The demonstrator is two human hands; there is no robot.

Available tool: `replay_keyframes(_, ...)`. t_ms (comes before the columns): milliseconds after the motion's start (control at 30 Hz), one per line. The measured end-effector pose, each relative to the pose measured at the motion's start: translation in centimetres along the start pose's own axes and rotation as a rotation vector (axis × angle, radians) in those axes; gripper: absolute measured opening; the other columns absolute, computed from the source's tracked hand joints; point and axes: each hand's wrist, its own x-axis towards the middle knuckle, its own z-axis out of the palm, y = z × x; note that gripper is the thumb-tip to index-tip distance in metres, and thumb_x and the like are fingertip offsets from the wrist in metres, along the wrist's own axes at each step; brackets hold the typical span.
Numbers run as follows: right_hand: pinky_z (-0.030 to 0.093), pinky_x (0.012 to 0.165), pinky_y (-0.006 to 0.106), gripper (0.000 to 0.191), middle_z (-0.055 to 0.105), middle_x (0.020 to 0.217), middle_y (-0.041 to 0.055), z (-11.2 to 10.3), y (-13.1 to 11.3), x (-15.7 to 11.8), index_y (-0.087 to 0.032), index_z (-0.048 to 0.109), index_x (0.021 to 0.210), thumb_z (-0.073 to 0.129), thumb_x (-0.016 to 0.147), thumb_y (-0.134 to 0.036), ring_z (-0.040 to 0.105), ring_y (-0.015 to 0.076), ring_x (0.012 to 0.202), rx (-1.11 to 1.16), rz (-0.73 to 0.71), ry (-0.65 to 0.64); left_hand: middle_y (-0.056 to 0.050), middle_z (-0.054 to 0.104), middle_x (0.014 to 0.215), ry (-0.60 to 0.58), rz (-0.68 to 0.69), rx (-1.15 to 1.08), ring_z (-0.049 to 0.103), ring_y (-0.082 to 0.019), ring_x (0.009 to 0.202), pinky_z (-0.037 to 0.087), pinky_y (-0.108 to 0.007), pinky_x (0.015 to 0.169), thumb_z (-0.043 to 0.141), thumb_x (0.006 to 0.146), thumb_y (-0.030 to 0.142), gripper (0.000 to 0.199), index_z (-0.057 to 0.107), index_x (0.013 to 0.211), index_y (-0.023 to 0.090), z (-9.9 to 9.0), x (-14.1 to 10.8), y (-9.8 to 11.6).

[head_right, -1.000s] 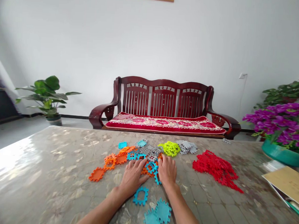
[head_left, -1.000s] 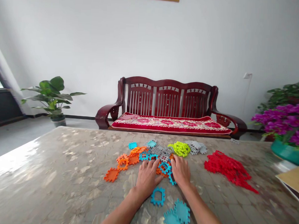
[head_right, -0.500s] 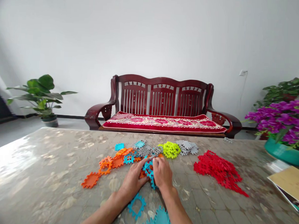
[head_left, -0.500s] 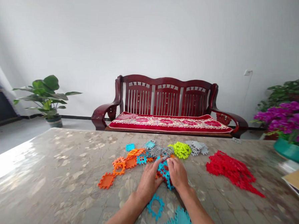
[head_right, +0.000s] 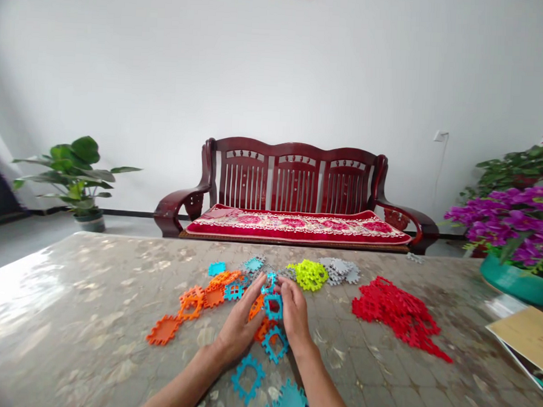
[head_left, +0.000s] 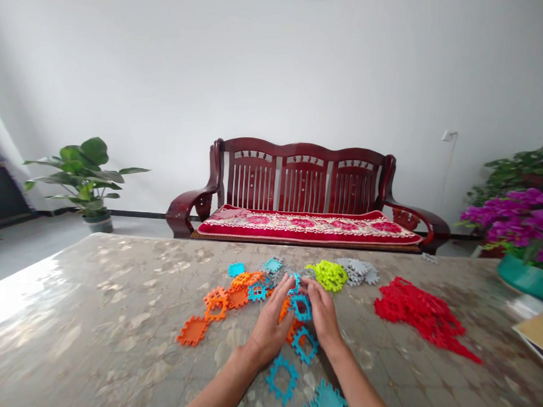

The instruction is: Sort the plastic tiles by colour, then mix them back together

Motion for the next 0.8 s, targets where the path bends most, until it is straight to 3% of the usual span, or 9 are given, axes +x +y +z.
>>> replay_keyframes(67,0.049,0.096,0.038,0.053,0.066,0.122,0.0111,-0.3,0.6,0.3,-0.019,0.065,0.116,0.052,0.084,-0.059,0.061,0.0256,0.112,-0.019,-0.038,0.025,-0.005,0.032,0.155,0.08,-0.036,0.099,0.025,-0.021,0.145,0.027,-0.042,0.118,0.045,0.087,0.016,0.065,0.03,0.148,0.027,-0.1,0.0,0.2)
replay_keyframes(167,0.044,0.104,0.041,0.05,0.062,0.129,0.0118,-0.9,1.6,0.7,-0.02,0.064,0.119,0.055,0.083,-0.054,0.056,0.026,0.121,-0.091,-0.108,0.056,-0.007,0.045,0.144,0.153,-0.066,0.221,0.038,-0.022,0.137,0.035,-0.039,0.113,0.047,0.087,0.019,0.054,0.041,0.14,0.025,-0.2,-0.1,0.9)
replay_keyframes(267,0.046,0.1,0.04,0.048,0.063,0.127,0.0126,-1.3,2.3,0.7,-0.019,0.063,0.119,0.053,0.084,-0.05,0.058,0.0254,0.118,-0.123,-0.11,0.064,-0.005,0.06,0.122,0.055,-0.057,0.33,0.054,-0.024,0.117,0.043,-0.039,0.103,0.058,0.082,0.028,0.042,0.055,0.124,0.027,-0.2,-0.5,1.7)
replay_keyframes(367,0.048,0.098,0.038,0.043,0.065,0.122,0.012,-1.5,2.5,0.6,-0.019,0.064,0.115,0.05,0.086,-0.047,0.059,0.0244,0.115,-0.179,-0.099,0.082,-0.004,0.064,0.11,-0.095,-0.04,0.422,0.056,-0.027,0.107,0.043,-0.041,0.097,0.069,0.07,0.034,0.044,0.062,0.113,0.029,0.0,-0.9,2.4)
replay_keyframes(600,0.049,0.092,0.035,0.035,0.07,0.107,0.011,-1.7,2.6,0.6,-0.018,0.069,0.099,0.05,0.084,-0.042,0.063,0.0235,0.103,-0.285,-0.12,0.043,-0.004,0.064,0.109,-0.18,-0.095,0.482,0.054,-0.026,0.108,0.04,-0.039,0.095,0.063,0.07,0.026,0.029,0.067,0.099,0.028,0.0,-0.9,2.1)
replay_keyframes(800,0.051,0.089,0.036,0.034,0.072,0.101,0.0113,-1.9,3.0,0.8,-0.017,0.07,0.093,0.052,0.078,-0.042,0.066,0.024,0.096,-0.199,-0.084,0.134,-0.002,0.063,0.119,-0.063,-0.135,0.576,0.052,-0.024,0.117,0.037,-0.041,0.103,0.053,0.073,0.008,0.034,0.069,0.095,0.028,-1.3,-0.3,1.0)
